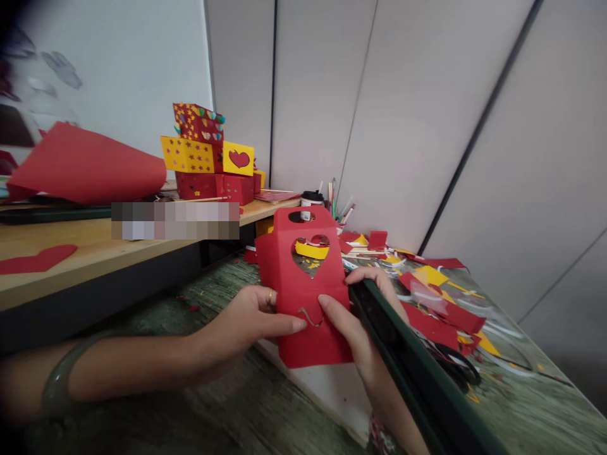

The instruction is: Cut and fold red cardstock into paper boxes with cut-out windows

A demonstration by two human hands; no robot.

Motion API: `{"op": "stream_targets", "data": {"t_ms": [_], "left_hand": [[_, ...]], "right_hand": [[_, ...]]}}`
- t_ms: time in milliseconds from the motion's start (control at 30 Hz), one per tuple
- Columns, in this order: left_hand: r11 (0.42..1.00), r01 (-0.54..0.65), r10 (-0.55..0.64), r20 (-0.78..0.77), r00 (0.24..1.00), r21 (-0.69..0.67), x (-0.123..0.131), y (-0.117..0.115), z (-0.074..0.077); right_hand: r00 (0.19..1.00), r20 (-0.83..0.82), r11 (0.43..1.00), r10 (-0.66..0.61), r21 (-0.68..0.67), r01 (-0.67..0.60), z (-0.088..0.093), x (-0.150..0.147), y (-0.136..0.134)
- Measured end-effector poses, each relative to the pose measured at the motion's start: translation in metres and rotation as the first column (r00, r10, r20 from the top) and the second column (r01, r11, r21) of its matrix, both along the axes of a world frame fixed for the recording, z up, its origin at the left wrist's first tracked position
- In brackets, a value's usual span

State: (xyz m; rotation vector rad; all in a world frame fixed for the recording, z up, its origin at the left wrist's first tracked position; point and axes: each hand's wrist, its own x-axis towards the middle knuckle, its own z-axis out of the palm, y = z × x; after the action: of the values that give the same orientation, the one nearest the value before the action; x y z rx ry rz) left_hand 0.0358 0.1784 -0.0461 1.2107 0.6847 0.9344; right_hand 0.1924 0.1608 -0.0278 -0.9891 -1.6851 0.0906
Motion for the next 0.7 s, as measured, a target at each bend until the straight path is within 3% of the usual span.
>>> {"op": "stream_targets", "data": {"t_ms": [167, 467, 600, 700], "left_hand": [[0.999, 0.037, -0.037, 0.004, 0.999, -0.033, 0.001, 0.0, -0.001], [0.991, 0.112, -0.12, -0.122, 0.985, -0.068, 0.0, 0.009, -0.01], [0.987, 0.149, -0.155, -0.146, 0.977, -0.056, 0.0, 0.019, -0.018], [0.991, 0.137, -0.137, -0.073, 0.988, 0.002, -0.001, 0.025, -0.02]], "right_hand": [[0.999, 0.029, 0.997, -0.017, -0.07, 0.019, 0.007, 0.001, -0.002], [0.996, -0.061, 0.998, -0.065, 0.023, 0.066, -0.022, 0.007, 0.016], [0.984, -0.081, 0.987, -0.157, 0.005, 0.158, -0.024, 0.011, 0.026], [0.981, -0.082, 0.983, -0.177, 0.044, 0.181, -0.024, 0.014, 0.031]]}}
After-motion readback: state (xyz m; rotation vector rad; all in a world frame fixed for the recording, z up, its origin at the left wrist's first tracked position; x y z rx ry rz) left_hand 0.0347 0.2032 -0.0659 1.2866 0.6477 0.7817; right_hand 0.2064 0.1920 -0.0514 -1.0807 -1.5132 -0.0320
